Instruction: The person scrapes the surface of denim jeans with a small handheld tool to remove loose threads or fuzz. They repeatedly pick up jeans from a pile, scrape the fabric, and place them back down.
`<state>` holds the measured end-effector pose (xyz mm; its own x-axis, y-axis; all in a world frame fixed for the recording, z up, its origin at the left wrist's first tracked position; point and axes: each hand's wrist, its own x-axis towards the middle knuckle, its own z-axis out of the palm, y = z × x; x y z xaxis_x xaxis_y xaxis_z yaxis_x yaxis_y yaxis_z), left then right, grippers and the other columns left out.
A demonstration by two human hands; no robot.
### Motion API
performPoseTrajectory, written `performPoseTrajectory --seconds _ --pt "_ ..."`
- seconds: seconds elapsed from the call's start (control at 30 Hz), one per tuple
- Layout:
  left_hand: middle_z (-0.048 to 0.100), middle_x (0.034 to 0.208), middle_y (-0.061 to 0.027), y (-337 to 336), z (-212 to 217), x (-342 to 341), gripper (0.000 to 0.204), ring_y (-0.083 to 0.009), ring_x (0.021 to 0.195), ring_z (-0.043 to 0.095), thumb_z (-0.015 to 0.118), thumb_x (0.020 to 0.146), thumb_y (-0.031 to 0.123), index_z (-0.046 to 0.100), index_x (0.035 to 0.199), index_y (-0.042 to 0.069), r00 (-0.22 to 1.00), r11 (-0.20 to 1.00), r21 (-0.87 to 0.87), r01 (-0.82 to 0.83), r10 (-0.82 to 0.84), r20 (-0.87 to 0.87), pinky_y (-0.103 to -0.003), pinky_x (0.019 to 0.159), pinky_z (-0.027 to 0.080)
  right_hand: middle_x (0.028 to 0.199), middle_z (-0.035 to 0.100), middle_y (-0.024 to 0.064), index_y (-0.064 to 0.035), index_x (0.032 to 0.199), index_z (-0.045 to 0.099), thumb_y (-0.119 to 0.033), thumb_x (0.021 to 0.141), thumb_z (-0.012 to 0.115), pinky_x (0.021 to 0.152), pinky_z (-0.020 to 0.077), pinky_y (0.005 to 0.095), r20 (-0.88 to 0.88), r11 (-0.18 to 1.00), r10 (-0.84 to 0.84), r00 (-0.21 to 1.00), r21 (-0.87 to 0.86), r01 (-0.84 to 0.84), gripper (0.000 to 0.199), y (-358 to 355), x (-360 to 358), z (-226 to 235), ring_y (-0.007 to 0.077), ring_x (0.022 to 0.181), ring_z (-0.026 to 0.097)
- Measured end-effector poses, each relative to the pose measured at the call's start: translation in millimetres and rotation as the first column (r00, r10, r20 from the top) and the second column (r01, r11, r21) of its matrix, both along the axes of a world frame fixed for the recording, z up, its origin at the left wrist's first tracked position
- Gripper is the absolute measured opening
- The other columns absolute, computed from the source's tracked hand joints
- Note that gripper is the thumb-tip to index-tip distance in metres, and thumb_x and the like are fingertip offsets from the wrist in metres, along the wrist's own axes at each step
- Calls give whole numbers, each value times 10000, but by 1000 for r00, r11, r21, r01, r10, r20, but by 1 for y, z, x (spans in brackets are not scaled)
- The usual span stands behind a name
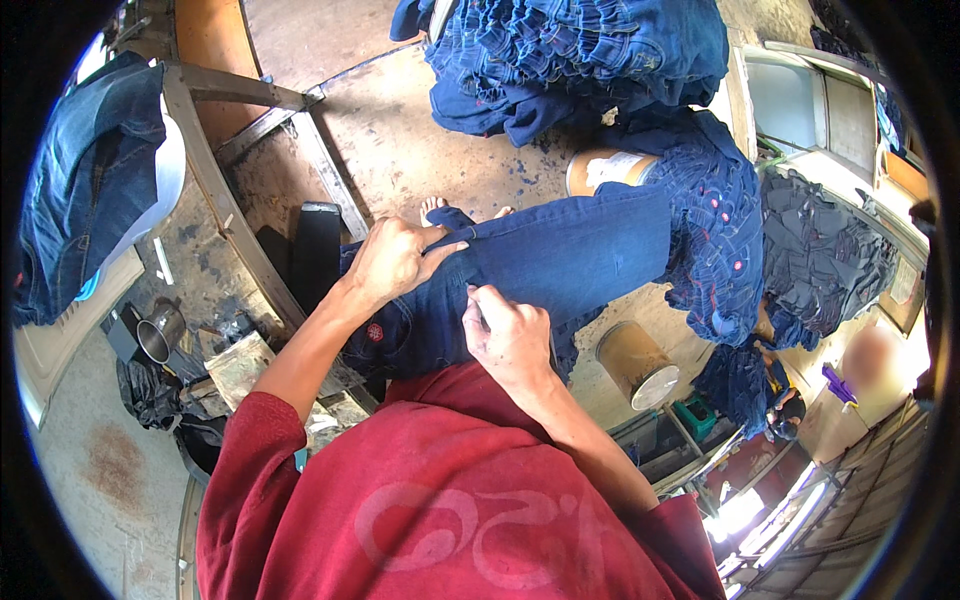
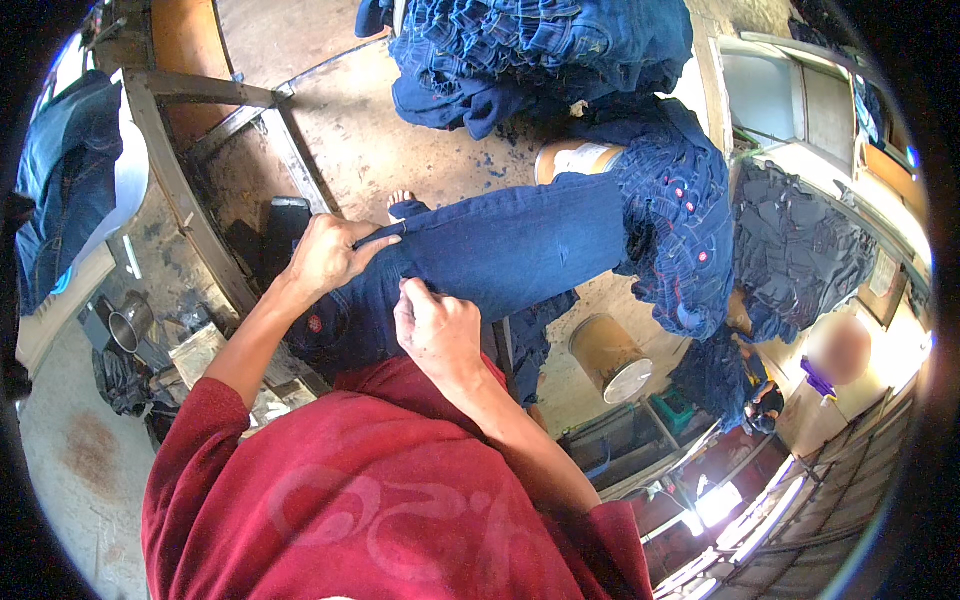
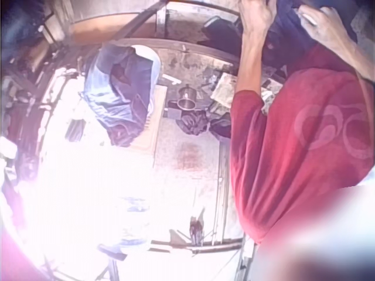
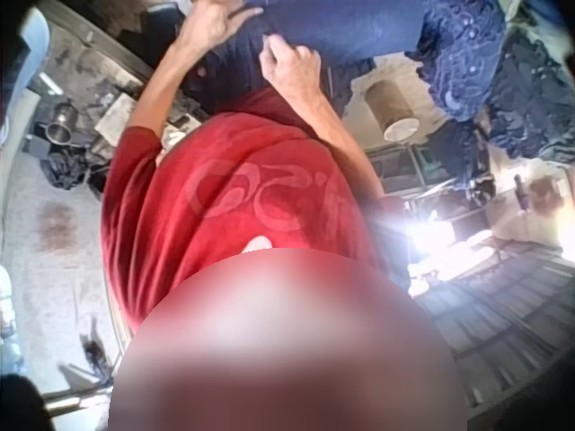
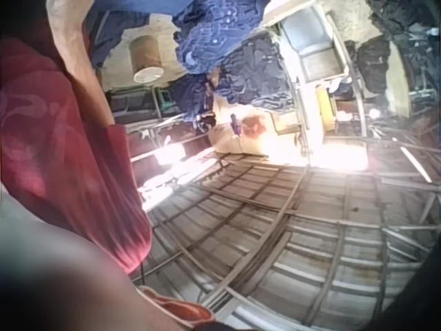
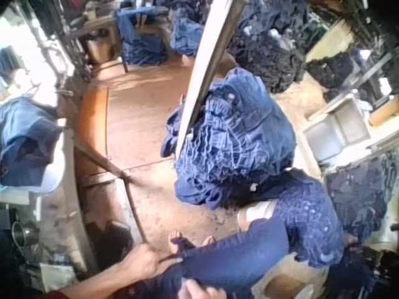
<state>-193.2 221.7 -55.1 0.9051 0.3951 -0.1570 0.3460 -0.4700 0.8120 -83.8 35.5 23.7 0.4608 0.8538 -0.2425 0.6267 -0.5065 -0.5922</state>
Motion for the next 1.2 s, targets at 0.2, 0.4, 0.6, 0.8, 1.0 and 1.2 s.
performPoseTrajectory --seconds 0.2,0.4,0.6,0.8,1.0,1.2 --pt "689 661 -218 -1 1 0 235 -410 608 708 876 937 258 850 939 24 999 999 26 -24 23 34 -431 569 559 729 735 144 -56 1058 733 -59 942 743 537 584 425 64 1000 20 998 18 -21 116 1 1 -2 315 596 742" --pt "685 662 -226 -1 3 1 236 -409 594 700 875 938 258 850 939 23 999 999 30 -17 16 30 -428 565 558 686 708 147 -63 1056 733 -85 952 742 515 569 417 22 998 -31 999 60 30 107 2 1 1 315 573 726" --pt "659 619 -219 -1 3 2 305 -433 614 700 842 962 308 797 854 27 999 999 29 -24 24 25 -483 602 589 716 730 158 -62 1033 732 -63 952 741 531 582 421 75 999 35 997 -20 -33 82 2 3 -2 329 607 747" --pt "607 551 -209 -2 3 5 348 -433 563 670 864 939 311 756 745 42 998 992 106 -68 66 22 -476 564 576 741 749 147 -57 1036 736 -52 946 747 553 592 422 -52 999 -21 998 31 23 90 -11 6 7 322 641 765" --pt "623 579 -232 -3 3 6 305 -408 527 662 872 939 289 820 817 15 996 989 125 -85 85 10 -439 519 531 744 746 137 -55 1030 743 -25 915 765 553 592 404 56 998 60 997 13 -61 121 -19 -3 4 311 616 752" --pt "633 610 -238 -4 3 6 279 -403 538 670 874 934 278 828 835 21 996 991 102 -92 92 -1 -439 519 527 701 712 126 -59 1018 741 -68 930 755 524 569 407 -12 996 -42 999 84 43 89 -21 -4 -1 304 580 725"
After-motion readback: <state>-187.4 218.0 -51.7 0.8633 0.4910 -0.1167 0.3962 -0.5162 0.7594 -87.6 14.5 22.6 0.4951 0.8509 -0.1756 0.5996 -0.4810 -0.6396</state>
